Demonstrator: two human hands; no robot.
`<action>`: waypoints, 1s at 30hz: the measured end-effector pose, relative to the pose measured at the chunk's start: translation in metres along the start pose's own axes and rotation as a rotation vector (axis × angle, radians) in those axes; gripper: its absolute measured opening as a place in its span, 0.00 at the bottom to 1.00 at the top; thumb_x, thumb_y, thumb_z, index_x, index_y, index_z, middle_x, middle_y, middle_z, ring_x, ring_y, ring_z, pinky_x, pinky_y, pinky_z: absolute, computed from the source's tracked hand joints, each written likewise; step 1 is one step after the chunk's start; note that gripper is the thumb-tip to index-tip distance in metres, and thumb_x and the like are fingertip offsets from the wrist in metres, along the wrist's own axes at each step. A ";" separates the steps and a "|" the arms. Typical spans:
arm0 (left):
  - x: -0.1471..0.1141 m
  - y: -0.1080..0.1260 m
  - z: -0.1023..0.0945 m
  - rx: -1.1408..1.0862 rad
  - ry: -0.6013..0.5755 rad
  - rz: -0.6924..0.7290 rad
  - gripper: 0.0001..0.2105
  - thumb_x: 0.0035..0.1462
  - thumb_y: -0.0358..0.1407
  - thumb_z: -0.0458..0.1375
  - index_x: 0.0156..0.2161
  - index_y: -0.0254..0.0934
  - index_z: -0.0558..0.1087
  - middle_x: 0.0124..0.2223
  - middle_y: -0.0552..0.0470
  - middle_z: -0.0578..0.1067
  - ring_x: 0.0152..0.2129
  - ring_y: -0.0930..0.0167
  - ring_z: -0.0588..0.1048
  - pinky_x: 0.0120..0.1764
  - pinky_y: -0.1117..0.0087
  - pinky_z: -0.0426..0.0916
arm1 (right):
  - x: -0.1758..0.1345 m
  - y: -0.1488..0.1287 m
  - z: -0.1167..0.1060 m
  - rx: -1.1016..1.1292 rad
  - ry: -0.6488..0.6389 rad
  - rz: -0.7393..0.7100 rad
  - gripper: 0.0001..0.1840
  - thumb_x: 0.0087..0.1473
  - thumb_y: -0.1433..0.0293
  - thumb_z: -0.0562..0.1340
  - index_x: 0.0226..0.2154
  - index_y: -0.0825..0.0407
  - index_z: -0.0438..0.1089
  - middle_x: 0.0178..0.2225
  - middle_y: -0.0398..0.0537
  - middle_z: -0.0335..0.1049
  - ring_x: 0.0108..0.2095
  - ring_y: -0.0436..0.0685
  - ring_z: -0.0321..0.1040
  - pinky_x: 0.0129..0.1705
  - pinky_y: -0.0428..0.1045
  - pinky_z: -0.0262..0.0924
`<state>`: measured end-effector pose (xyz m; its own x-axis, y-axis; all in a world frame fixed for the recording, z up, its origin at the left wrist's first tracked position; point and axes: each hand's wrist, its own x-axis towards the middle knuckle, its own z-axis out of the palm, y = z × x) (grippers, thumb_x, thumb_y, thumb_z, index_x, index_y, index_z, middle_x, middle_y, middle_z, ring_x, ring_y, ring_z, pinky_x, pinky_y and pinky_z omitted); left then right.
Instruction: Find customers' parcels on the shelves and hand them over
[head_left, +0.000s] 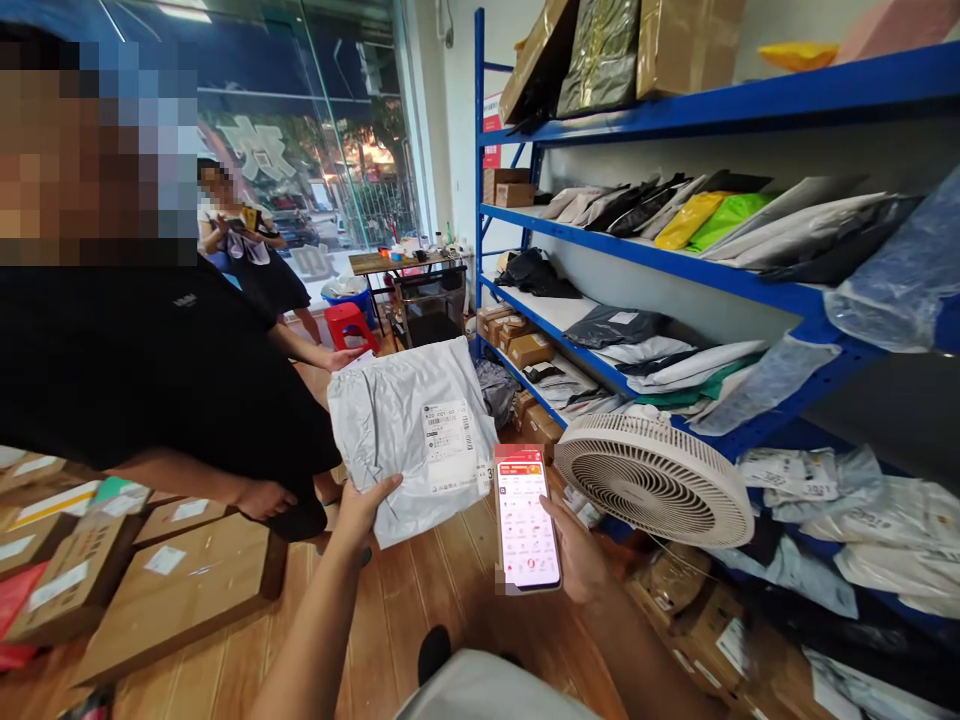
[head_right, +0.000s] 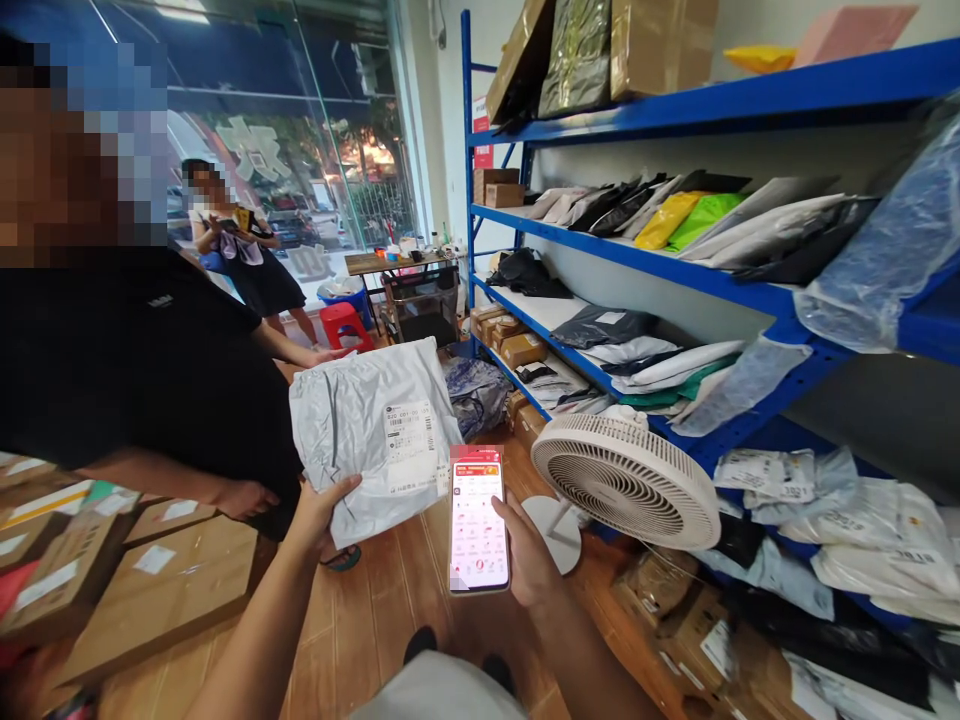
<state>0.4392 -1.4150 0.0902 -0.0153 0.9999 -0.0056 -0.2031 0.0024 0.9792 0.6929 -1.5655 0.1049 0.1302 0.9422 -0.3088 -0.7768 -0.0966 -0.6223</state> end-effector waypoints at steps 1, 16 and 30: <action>0.002 0.000 -0.001 -0.001 0.001 0.004 0.32 0.40 0.34 0.69 0.54 0.35 0.68 0.52 0.42 0.75 0.49 0.58 0.73 0.54 0.56 0.66 | 0.001 0.000 -0.001 0.005 0.005 0.001 0.17 0.52 0.65 0.66 0.45 0.47 0.69 0.41 0.45 0.79 0.45 0.58 0.73 0.51 0.54 0.62; 0.025 -0.009 -0.005 -0.108 0.011 -0.105 0.31 0.42 0.34 0.68 0.54 0.37 0.68 0.49 0.43 0.77 0.48 0.57 0.74 0.53 0.54 0.67 | 0.010 -0.004 -0.013 0.054 0.066 -0.049 0.22 0.49 0.64 0.67 0.48 0.45 0.68 0.42 0.45 0.78 0.43 0.61 0.73 0.49 0.57 0.61; 0.039 -0.012 -0.001 -0.067 -0.032 -0.099 0.35 0.40 0.35 0.70 0.56 0.35 0.67 0.48 0.42 0.77 0.46 0.57 0.75 0.53 0.54 0.67 | 0.022 -0.001 -0.017 0.027 0.140 -0.029 0.23 0.46 0.63 0.69 0.47 0.46 0.69 0.41 0.46 0.79 0.42 0.60 0.74 0.47 0.56 0.63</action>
<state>0.4398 -1.3765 0.0774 0.0394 0.9948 -0.0937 -0.2668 0.1008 0.9584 0.7073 -1.5500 0.0868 0.2358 0.8903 -0.3895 -0.7878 -0.0596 -0.6131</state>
